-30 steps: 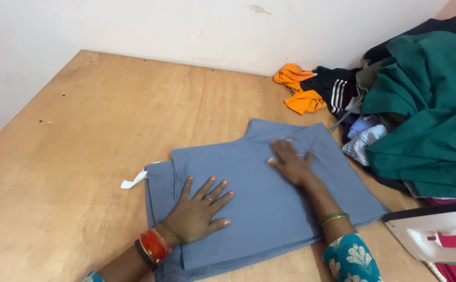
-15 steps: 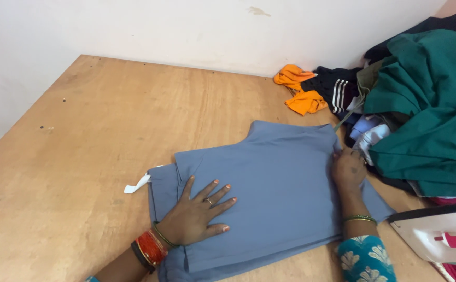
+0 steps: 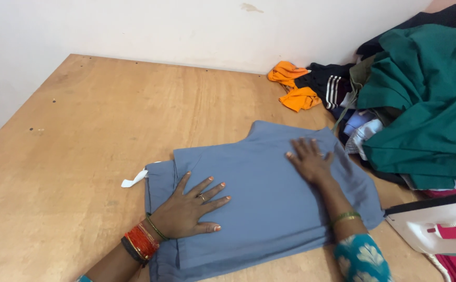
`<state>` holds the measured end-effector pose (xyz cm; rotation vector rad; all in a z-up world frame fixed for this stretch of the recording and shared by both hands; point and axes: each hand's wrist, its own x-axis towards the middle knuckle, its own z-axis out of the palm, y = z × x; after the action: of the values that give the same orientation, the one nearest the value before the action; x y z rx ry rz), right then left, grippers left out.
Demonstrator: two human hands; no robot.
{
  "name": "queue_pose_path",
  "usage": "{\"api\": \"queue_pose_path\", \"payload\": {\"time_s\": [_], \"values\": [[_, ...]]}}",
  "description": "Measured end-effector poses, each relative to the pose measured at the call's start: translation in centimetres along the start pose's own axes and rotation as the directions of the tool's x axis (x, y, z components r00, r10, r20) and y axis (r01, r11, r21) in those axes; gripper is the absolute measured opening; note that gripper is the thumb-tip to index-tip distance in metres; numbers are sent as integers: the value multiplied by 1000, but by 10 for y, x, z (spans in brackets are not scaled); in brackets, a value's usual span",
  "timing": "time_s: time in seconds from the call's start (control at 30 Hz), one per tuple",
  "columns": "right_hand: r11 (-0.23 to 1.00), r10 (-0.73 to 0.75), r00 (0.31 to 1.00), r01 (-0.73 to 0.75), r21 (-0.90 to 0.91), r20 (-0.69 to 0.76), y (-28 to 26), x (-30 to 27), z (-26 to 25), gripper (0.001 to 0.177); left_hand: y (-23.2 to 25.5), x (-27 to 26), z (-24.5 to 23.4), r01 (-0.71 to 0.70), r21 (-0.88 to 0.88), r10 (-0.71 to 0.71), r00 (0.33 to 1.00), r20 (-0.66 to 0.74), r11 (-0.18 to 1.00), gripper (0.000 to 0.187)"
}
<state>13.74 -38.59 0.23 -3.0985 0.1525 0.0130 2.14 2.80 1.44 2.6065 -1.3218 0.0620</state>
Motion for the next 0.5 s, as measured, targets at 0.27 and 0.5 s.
{"api": "queue_pose_path", "payload": {"time_s": [0.27,0.5], "values": [[972,111,972,-150,-180,-209,11,-24,8,60,-7,3,-5,-10,-8,11,1000,18,1000,76],[968,189,980,-197,-157,-60,21,-140,-9,63,-12,3,-7,11,14,-12,998,54,1000,78]]}}
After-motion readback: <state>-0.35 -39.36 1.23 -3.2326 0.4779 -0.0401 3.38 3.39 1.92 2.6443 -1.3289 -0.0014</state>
